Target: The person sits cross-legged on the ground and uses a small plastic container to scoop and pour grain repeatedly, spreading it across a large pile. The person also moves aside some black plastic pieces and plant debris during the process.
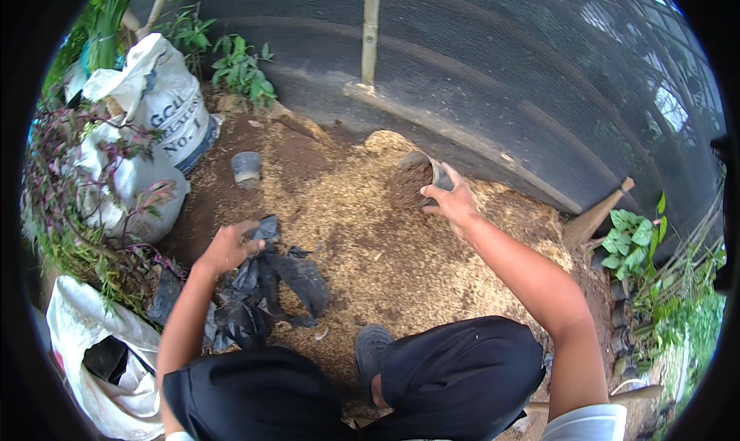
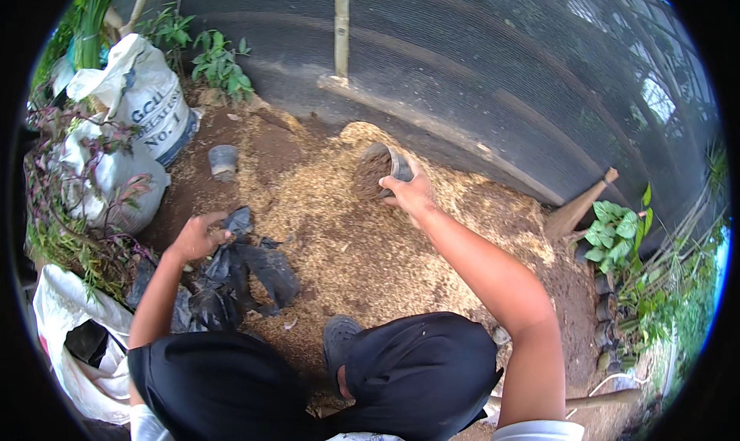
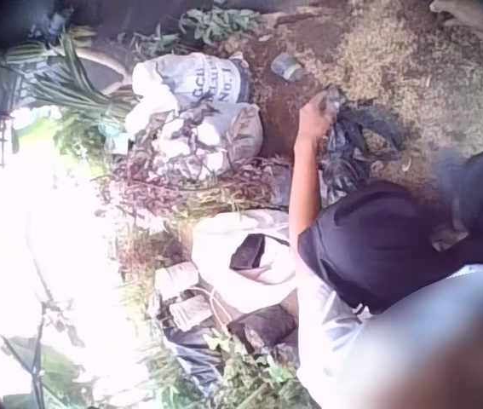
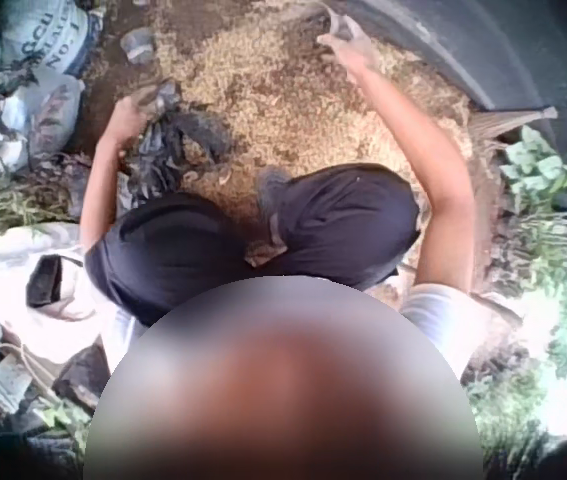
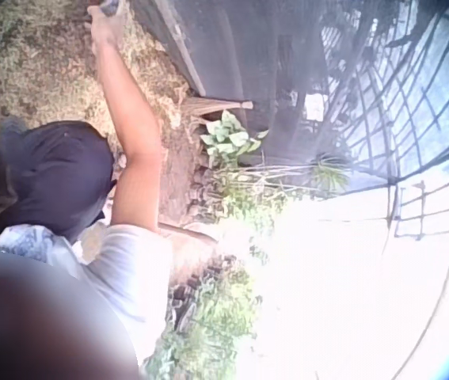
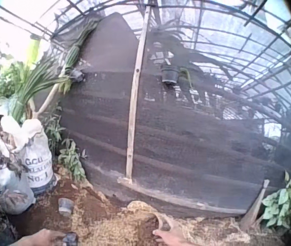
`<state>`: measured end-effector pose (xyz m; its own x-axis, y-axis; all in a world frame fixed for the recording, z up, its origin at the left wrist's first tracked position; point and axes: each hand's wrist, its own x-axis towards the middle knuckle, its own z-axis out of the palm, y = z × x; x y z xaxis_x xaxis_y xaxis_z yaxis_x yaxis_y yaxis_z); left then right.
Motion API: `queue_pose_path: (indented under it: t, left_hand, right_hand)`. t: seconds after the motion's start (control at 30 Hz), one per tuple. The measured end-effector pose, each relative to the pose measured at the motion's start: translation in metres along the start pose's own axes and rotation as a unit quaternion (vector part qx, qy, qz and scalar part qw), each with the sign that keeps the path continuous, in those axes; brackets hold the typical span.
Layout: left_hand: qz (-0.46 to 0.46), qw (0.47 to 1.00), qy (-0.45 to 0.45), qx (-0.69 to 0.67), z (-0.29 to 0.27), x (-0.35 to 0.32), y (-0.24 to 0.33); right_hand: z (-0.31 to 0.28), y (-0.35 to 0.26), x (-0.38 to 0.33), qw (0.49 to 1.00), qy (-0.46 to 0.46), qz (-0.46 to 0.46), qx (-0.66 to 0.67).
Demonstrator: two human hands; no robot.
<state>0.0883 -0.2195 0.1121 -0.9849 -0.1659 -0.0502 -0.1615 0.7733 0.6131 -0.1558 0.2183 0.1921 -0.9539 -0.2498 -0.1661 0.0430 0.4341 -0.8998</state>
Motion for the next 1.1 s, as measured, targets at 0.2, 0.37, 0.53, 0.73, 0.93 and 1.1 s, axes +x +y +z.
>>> queue_pose_path:
  t: [0.2,0.37,0.53,0.73,0.93,1.1]
  left_hand:
    - [0.112,0.977,-0.172,0.048,0.007,0.075,0.11]
    - [0.125,0.954,-0.251,0.106,0.041,0.104,0.158]
    - [0.132,0.972,-0.195,0.022,0.073,0.107,0.157]
    - [0.085,0.981,-0.167,0.053,0.086,0.094,0.107]
    - [-0.102,0.991,-0.089,-0.001,0.071,0.076,0.012]
    - [-0.198,0.979,0.032,0.018,0.077,0.009,-0.124]
  right_hand:
    - [-0.054,0.026,0.002,0.924,0.128,-0.094,-0.347]
    - [-0.061,0.02,0.005,0.916,0.141,-0.112,-0.358]
    - [-0.068,0.0,0.004,0.88,0.112,-0.157,-0.433]
    - [-0.064,-0.026,0.005,0.852,0.114,-0.225,-0.459]
    - [-0.022,-0.06,0.007,0.843,0.16,-0.352,-0.375]
    - [0.077,-0.067,0.066,0.882,0.06,-0.318,-0.341]
